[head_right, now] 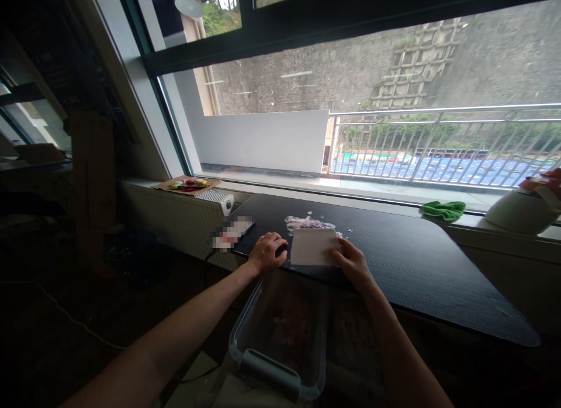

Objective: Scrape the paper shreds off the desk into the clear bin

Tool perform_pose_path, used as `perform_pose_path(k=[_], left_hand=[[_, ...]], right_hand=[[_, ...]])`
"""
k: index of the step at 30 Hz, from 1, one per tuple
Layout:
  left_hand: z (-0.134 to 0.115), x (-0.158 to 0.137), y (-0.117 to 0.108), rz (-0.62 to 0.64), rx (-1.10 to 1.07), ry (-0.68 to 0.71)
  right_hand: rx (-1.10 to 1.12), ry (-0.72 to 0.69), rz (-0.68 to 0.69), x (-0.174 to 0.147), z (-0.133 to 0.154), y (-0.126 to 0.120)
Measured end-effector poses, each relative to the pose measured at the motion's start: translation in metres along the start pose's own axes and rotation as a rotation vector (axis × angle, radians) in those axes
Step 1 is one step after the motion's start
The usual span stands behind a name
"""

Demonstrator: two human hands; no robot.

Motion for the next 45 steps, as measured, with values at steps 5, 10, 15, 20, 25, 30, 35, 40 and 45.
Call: perform_pose_path(k=[5,10,15,20,25,30,35,40,45], left_hand=[[0.0,0.0,0.0,0.004,0.001,-0.001],[0.001,0.0,0.001,0.005,0.008,0.0],[0.001,0.0,0.001,-0.003,-0.003,-0.004],[0.001,0.0,0.001,0.015,0.006,-0.004],[0.001,0.0,0.001,0.014,0.002,-0.004],[0.0,0.0,0.001,0.021,0.007,-0.005],[0.001,0.001,0.001,0.011,-0.001,-0.008],[-0.001,0.0,0.0,0.003,0.01,0.002],[-0.002,-0.002,-0.001,-0.036,0.023,0.03]], right_hand=[[-0.104,-0.019,-0.038,0.001,-0.001,-0.002],[-0.116,-0.019,-0.002,0.004,-0.005,-0.003],[-0.106,-0.015,-0.032,0.003,-0.006,-0.004],[-0.127,-0.024,0.024,0.004,-0.006,-0.004],[-0.085,-0.024,0.008,0.003,-0.004,-0.003],[-0.076,-0.015,-0.003,0.002,-0.004,-0.001],[-0.004,-0.015,-0.076,0.001,-0.002,-0.003],[0.013,0.008,-0.472,0.003,-0.003,-0.015],[-0.158,0.002,-0.422,0.014,-0.004,-0.017]])
Point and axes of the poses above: each hand's wrist, its own x-axis towards the middle knuckle, its own y-axis out of the palm, z = x × y, the point moved 2 cm from there along x, towards the middle knuckle, and after that the axes turned 12 degrees about z, right-handed, at the moved point
